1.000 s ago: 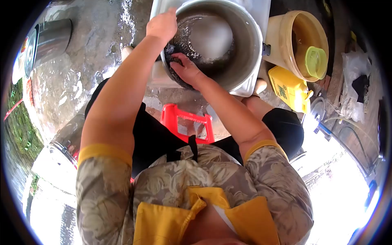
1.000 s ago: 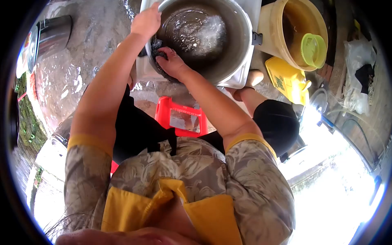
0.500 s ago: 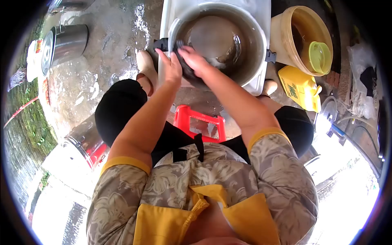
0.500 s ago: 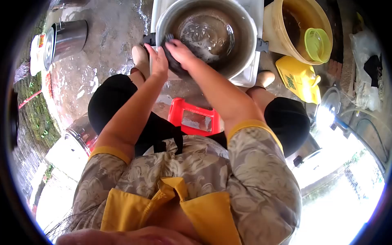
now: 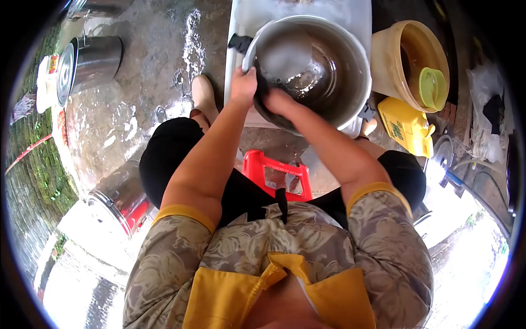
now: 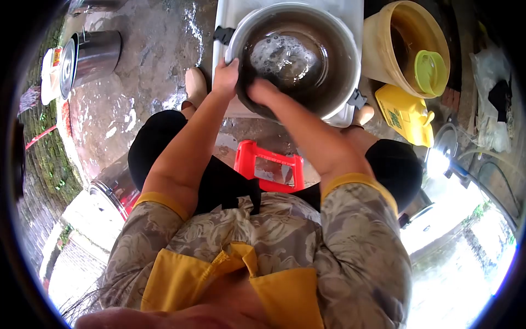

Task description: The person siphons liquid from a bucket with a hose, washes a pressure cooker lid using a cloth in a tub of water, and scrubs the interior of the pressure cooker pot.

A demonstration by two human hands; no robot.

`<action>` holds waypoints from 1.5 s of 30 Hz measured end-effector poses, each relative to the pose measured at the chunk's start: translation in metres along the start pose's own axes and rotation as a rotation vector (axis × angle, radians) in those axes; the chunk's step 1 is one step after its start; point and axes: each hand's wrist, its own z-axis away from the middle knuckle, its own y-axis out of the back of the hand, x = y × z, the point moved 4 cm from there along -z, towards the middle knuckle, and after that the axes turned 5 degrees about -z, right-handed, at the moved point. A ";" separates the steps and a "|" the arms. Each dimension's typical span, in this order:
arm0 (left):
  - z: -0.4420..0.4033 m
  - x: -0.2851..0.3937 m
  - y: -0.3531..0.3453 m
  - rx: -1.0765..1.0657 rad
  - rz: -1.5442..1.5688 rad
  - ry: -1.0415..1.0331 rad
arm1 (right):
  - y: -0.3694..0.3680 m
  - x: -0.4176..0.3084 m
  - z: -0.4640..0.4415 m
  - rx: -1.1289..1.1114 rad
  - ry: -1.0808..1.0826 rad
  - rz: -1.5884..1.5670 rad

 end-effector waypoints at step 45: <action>0.010 0.034 0.000 0.123 -0.702 -0.225 | 0.023 -0.031 0.038 0.137 0.080 0.124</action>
